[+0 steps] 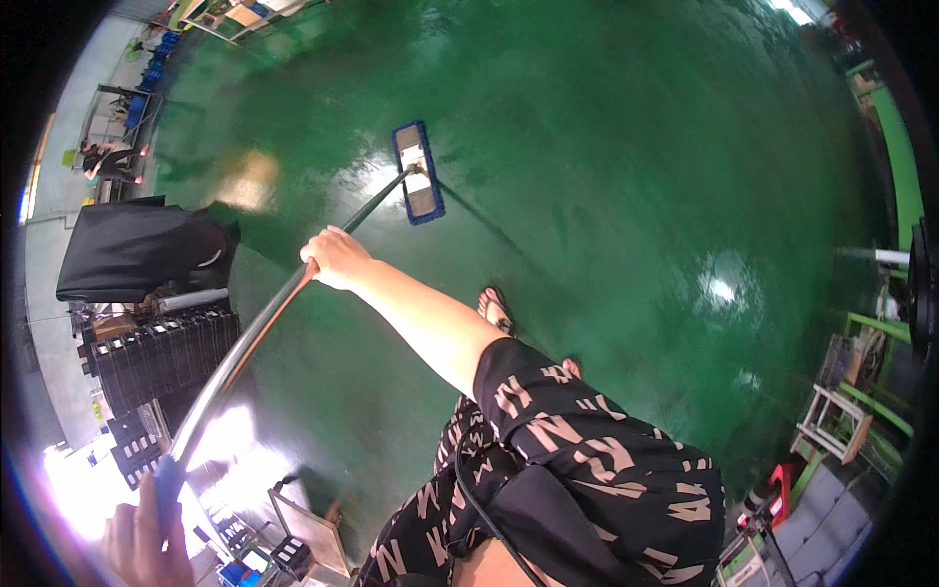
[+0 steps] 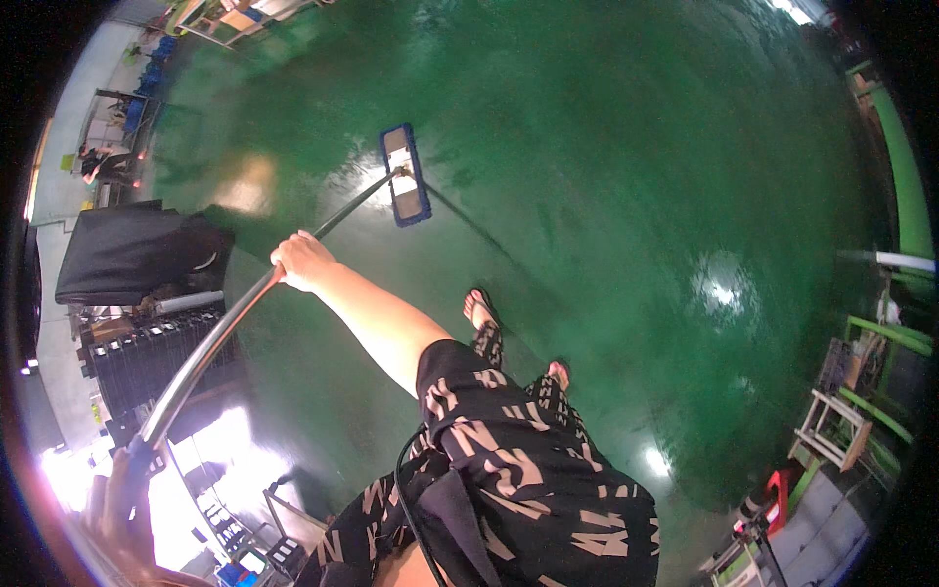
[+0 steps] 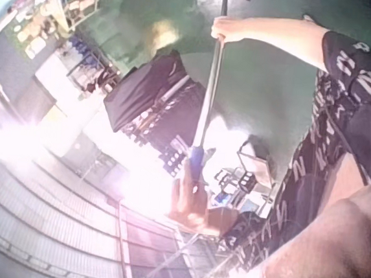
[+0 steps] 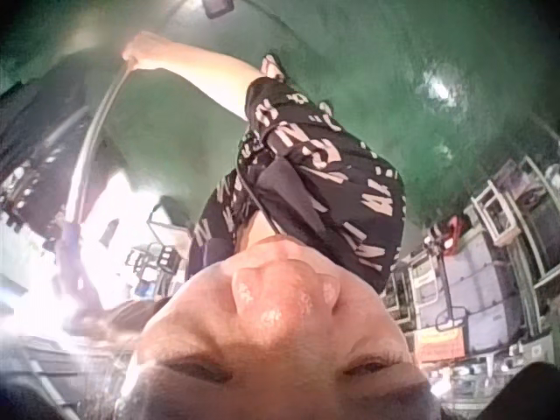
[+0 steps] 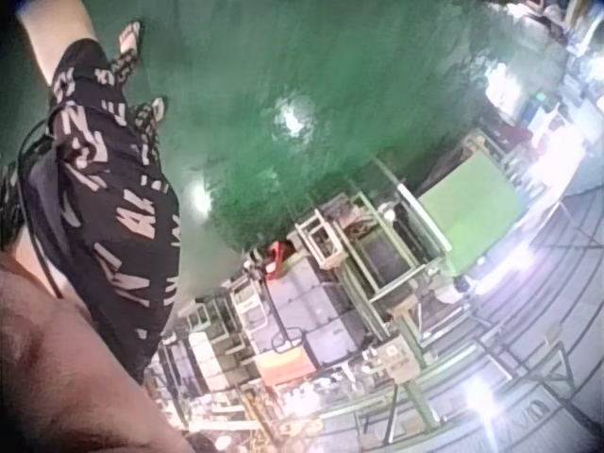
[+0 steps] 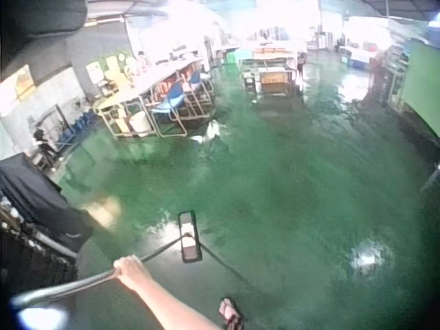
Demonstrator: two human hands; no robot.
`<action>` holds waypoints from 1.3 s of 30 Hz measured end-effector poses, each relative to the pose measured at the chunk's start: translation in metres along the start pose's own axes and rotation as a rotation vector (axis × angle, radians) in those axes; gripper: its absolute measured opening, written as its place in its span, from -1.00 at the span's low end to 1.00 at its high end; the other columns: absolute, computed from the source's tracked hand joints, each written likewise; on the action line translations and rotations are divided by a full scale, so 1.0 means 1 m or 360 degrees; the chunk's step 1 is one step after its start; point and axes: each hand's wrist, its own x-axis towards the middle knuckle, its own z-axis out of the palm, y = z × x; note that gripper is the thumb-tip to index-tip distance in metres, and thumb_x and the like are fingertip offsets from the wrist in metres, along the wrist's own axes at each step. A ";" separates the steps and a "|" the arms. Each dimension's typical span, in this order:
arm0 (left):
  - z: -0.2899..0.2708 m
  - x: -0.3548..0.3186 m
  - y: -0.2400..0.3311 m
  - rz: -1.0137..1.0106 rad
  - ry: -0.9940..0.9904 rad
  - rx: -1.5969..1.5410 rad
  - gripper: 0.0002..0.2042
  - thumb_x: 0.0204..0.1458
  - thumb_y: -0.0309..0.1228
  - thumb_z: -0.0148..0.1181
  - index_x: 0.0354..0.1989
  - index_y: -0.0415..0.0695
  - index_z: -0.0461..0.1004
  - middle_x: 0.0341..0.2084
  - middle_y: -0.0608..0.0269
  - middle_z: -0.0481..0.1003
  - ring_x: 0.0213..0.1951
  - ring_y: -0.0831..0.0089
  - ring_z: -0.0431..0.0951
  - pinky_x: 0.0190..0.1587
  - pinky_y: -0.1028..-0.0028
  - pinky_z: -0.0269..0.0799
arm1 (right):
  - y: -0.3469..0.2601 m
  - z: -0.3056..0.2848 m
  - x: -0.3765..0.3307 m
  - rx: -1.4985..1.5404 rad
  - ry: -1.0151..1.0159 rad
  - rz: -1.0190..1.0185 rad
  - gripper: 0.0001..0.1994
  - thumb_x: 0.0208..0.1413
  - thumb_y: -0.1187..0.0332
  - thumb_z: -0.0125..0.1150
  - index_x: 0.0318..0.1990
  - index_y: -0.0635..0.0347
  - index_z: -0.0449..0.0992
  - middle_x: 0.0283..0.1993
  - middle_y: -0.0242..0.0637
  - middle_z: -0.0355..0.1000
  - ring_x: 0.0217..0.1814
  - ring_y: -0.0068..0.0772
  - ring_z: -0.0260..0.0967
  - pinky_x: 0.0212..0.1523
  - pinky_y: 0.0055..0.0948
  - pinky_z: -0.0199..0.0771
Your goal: The person mops a green floor in a workshop using a flat mop with a long handle. They move around various items, including chairs, tables, and equipment, to clean the entire area.
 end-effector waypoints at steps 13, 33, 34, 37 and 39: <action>-0.082 -0.061 0.117 0.0936 0.0365 -0.0101 -0.52 -0.41 -0.39 0.39 -0.16 -0.10 0.49 -0.69 0.38 0.25 -0.67 0.48 0.25 -0.52 0.38 0.14 | -0.056 -0.143 -0.378 -0.0377 0.1185 0.0408 -0.72 -0.22 0.40 0.35 -0.72 0.15 0.30 -0.65 -0.28 0.27 -0.49 -0.18 0.28 -0.36 -0.20 0.18; 0.072 -0.104 0.172 0.1486 0.0249 -0.0687 -0.60 -0.35 -0.25 0.34 -0.21 0.09 0.56 -0.70 0.36 0.24 -0.68 0.41 0.35 -0.61 0.39 0.24 | -0.058 0.031 -0.606 -0.0683 0.1727 0.1702 -0.77 -0.03 0.12 0.28 -0.30 0.02 0.57 0.03 -0.05 0.39 0.33 0.19 -0.01 0.29 0.10 -0.21; 0.070 -0.112 0.144 0.1442 0.0267 -0.0619 -0.61 -0.37 -0.25 0.35 -0.24 0.04 0.56 -0.70 0.34 0.26 -0.68 0.40 0.36 -0.60 0.39 0.25 | -0.060 0.051 -0.581 -0.0666 0.1715 0.1578 -0.81 -0.06 0.16 0.30 -0.33 0.00 0.56 0.01 -0.08 0.40 0.31 0.20 0.02 0.27 0.15 -0.20; 0.070 -0.167 0.037 0.1065 0.0349 -0.0482 -0.58 -0.47 -0.18 0.39 -0.30 -0.01 0.59 -0.68 0.36 0.32 -0.68 0.37 0.32 -0.56 0.37 0.21 | -0.118 0.113 -0.463 -0.0652 0.1788 0.1190 -0.79 -0.15 0.28 0.36 -0.31 -0.01 0.52 -0.03 -0.18 0.38 0.26 0.14 0.07 0.24 0.17 -0.12; 0.075 -0.210 -0.030 0.0826 0.0420 -0.0322 -0.62 -0.44 -0.22 0.40 -0.36 -0.06 0.58 -0.69 0.35 0.33 -0.67 0.35 0.31 -0.53 0.38 0.21 | -0.150 0.163 -0.389 -0.0581 0.1702 0.1005 -0.79 -0.21 0.32 0.39 -0.36 -0.02 0.52 -0.03 -0.21 0.36 0.20 0.07 0.10 0.17 0.21 -0.06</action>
